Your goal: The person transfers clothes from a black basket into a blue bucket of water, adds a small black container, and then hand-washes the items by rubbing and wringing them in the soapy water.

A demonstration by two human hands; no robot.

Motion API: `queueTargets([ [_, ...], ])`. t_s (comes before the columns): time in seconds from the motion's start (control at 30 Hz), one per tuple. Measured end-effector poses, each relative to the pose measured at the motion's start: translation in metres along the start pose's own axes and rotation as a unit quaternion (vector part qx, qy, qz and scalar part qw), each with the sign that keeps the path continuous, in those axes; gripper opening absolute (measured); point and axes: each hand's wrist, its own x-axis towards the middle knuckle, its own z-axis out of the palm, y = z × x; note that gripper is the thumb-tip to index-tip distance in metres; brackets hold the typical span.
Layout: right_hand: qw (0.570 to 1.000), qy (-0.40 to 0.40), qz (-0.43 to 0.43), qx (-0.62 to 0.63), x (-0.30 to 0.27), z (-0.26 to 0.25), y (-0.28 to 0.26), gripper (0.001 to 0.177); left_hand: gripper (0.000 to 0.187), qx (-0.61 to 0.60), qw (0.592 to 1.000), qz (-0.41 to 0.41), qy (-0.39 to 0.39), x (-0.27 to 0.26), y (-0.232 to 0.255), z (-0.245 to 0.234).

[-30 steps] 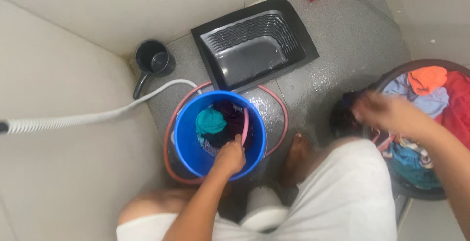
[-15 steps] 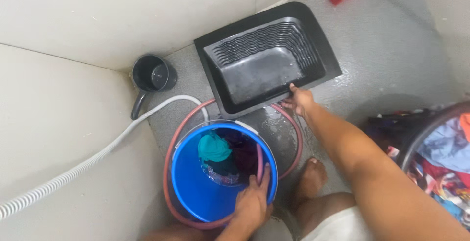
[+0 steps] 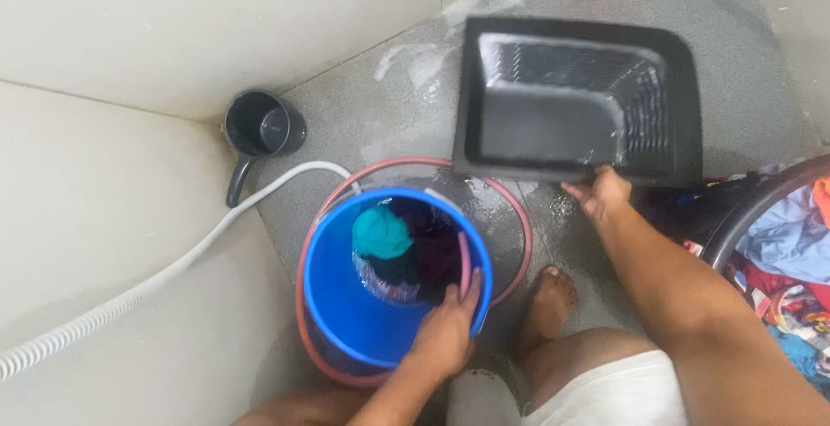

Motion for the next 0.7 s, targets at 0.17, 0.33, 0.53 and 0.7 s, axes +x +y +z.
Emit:
queueTargets([
  [0.17, 0.998, -0.034, -0.011, 0.048, 0.039, 0.012, -0.018, 0.038, 0.107, -0.021, 0.998, 0.043, 0.04, 0.021, 0.012, -0.015],
  [0.33, 0.972, -0.155, 0.095, -0.151, 0.005, 0.021, -0.051, 0.053, 0.104, -0.016, 0.996, 0.07, 0.059, 0.047, 0.017, -0.026],
  [0.53, 0.882, -0.213, 0.031, -0.419, -0.134, 0.081, -0.079, 0.056, 0.102, 0.024, 0.993, 0.094, 0.069, 0.073, 0.026, -0.045],
  [0.7, 0.645, -0.199, -0.232, -0.7, -0.235, 0.069, -0.118, 0.06, 0.103, 0.028, 0.993, 0.085, 0.073, 0.071, 0.038, -0.067],
])
